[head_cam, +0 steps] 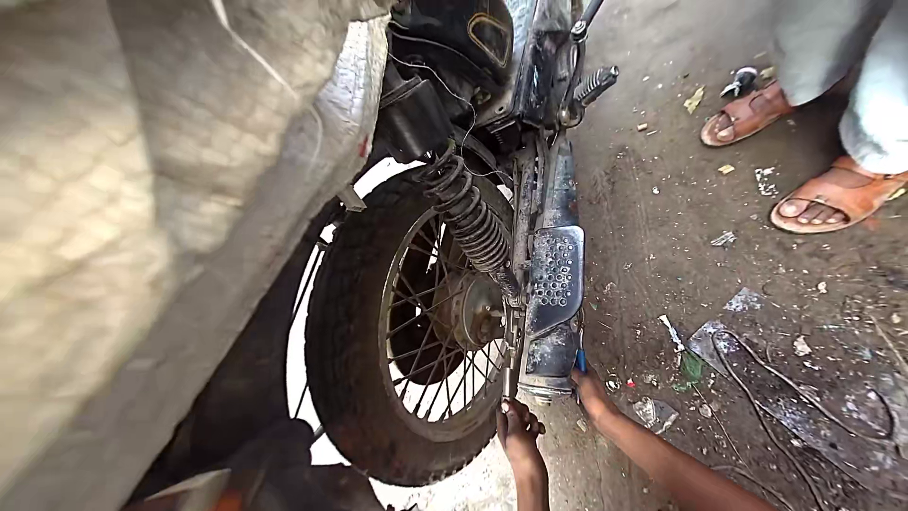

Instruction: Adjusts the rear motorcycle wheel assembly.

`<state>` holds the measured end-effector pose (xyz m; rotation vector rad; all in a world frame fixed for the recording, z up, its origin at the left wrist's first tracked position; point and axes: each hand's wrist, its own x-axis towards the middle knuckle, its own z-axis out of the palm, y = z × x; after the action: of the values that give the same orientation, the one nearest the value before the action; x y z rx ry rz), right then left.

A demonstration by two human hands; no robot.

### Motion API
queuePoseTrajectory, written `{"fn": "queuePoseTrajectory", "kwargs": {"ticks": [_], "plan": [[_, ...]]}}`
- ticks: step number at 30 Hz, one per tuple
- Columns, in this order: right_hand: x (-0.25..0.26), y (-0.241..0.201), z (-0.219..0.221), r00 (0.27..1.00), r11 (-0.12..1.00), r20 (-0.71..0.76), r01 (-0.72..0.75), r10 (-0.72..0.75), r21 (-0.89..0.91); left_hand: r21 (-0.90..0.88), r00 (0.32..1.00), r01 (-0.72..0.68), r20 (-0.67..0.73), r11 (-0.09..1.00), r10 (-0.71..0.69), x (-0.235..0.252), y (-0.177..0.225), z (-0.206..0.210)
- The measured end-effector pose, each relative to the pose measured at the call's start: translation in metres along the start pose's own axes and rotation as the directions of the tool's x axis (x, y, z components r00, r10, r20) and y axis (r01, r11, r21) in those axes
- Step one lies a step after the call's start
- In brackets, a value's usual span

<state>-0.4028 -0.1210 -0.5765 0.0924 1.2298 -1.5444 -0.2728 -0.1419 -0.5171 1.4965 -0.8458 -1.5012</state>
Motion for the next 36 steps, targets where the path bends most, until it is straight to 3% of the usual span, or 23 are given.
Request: {"fn": "queuePoseTrajectory", "kwargs": {"ticks": [8,12,14,15,17,18,23,29,36], "plan": [[0.003,0.014,-0.037,0.997,1.0,0.08,-0.022,0.021,0.013,0.094,0.999,-0.051,0.021,0.994,0.049,0.019,-0.007,0.023],[0.008,0.017,-0.051,0.982,0.972,0.186,0.076,-0.035,-0.22,0.28,0.969,-0.206,0.194,0.938,0.154,0.035,-0.004,0.018],[0.009,0.014,-0.061,0.966,0.912,0.258,0.13,-0.028,-0.389,0.513,0.915,-0.397,0.282,0.761,0.288,0.039,0.0,0.013],[0.009,0.011,-0.066,0.957,0.874,0.29,0.155,-0.017,-0.461,0.65,0.881,-0.47,0.306,0.598,0.36,0.042,0.001,0.011],[0.007,0.008,-0.075,0.94,0.791,0.341,0.195,0.018,-0.579,0.797,0.832,-0.495,0.32,0.346,0.453,0.043,0.004,0.011],[0.007,0.006,-0.077,0.934,0.747,0.355,0.21,0.036,-0.63,0.81,0.826,-0.49,0.314,0.322,0.468,0.043,0.004,0.013],[0.013,-0.026,-0.074,0.895,0.507,0.442,0.354,0.06,-0.786,0.631,0.854,-0.499,0.243,0.594,0.459,0.045,0.0,0.019],[0.036,-0.084,-0.047,0.778,0.329,0.62,0.564,0.096,-0.758,0.669,0.874,-0.46,0.224,0.583,0.432,0.04,0.005,0.019],[0.055,-0.086,-0.033,0.732,0.343,0.681,0.634,0.024,-0.693,0.679,0.85,-0.486,0.222,0.55,0.477,0.039,0.0,0.019]]}}
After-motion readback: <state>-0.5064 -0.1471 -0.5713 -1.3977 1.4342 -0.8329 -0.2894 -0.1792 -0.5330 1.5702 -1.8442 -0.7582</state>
